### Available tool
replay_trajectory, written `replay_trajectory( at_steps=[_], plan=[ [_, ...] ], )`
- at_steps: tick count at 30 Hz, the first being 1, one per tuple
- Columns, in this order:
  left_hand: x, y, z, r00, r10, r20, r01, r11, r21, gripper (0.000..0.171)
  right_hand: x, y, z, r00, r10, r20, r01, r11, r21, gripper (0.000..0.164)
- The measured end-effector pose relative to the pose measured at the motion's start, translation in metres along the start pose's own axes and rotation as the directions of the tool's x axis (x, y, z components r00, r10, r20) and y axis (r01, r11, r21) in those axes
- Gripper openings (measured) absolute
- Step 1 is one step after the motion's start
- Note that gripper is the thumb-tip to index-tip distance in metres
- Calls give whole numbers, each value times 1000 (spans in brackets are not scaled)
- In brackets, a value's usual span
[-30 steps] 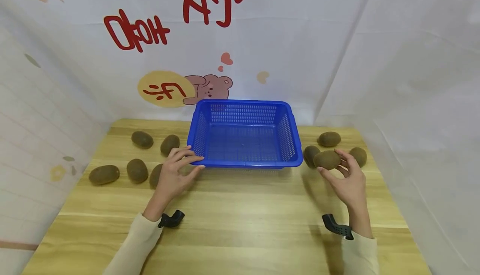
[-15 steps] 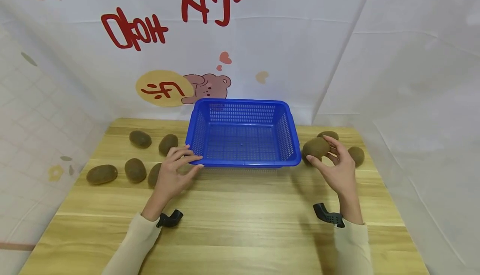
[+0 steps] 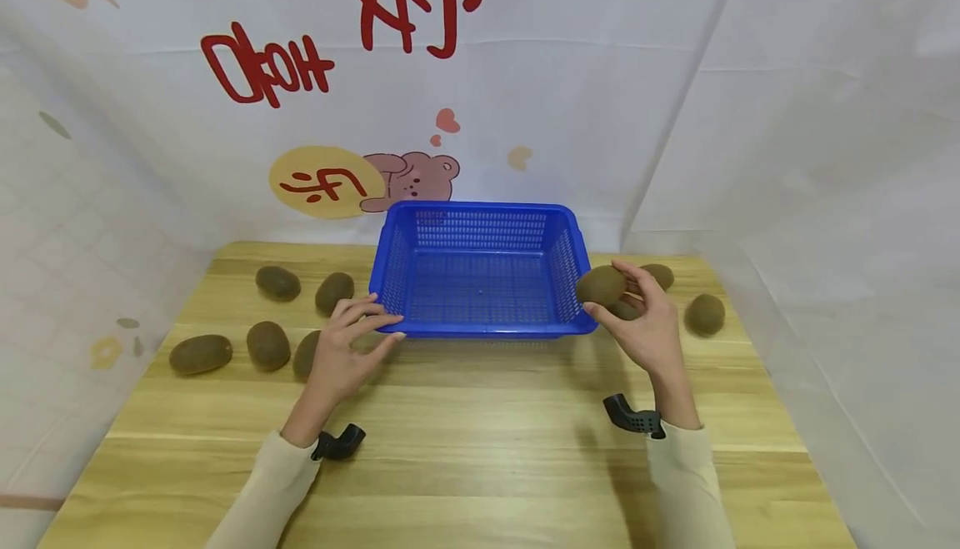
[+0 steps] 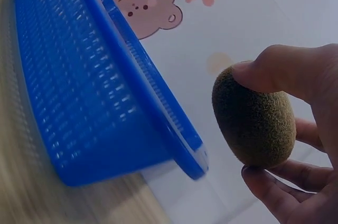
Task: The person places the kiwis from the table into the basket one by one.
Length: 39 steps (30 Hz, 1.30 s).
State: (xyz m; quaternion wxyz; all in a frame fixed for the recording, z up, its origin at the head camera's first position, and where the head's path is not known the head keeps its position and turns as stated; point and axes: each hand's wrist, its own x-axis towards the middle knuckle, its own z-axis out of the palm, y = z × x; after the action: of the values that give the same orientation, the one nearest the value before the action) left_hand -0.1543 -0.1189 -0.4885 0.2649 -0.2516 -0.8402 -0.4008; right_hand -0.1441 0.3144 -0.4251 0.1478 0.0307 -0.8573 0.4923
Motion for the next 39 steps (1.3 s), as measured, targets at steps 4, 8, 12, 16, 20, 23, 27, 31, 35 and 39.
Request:
replay_trajectory(
  at_steps=[4, 8, 12, 16, 20, 23, 27, 31, 35, 39],
  plan=[
    [1, 1, 2, 1000, -4, 7, 4, 1000, -14, 23, 5, -2, 6, 1000, -11, 15, 11, 1000, -13, 73],
    [0, 1, 2, 1000, -6, 10, 6, 1000, -5, 23, 8, -3, 15, 999, -19, 33, 21, 998, -58, 74],
    [-2, 1, 3, 1000, -2, 2, 2, 1000, -7, 23, 11, -4, 24, 998, -30, 58, 34, 997, -72, 73],
    [-1, 1, 4, 1000, 6, -1, -6, 1000, -11, 23, 13, -7, 28, 996, -42, 73, 49, 995, -93, 71],
    [0, 1, 4, 1000, 6, 1, -6, 1000, -8, 23, 16, -7, 30, 995, -47, 88, 59, 987, -148, 69],
    [0, 2, 4, 1000, -4, 6, 4, 1000, -13, 22, 16, -6, 30, 995, -19, 94, 35, 984, -174, 67],
    [1, 2, 3, 1000, -8, 6, 9, 1000, -22, 22, 16, -5, 29, 997, 11, 81, 2, 987, -158, 65],
    [0, 2, 3, 1000, -3, -5, 2, 1000, -26, 22, 18, -1, 26, 998, -11, 68, 20, 990, -138, 66],
    [0, 2, 2, 1000, 6, -15, -7, 1000, -27, 22, 18, 4, 23, 998, -12, 60, 21, 988, -153, 70],
    [-1, 2, 2, 1000, 12, -21, -13, 1000, -29, 22, 17, 10, 19, 998, 17, 58, -7, 984, -175, 75]
  ],
)
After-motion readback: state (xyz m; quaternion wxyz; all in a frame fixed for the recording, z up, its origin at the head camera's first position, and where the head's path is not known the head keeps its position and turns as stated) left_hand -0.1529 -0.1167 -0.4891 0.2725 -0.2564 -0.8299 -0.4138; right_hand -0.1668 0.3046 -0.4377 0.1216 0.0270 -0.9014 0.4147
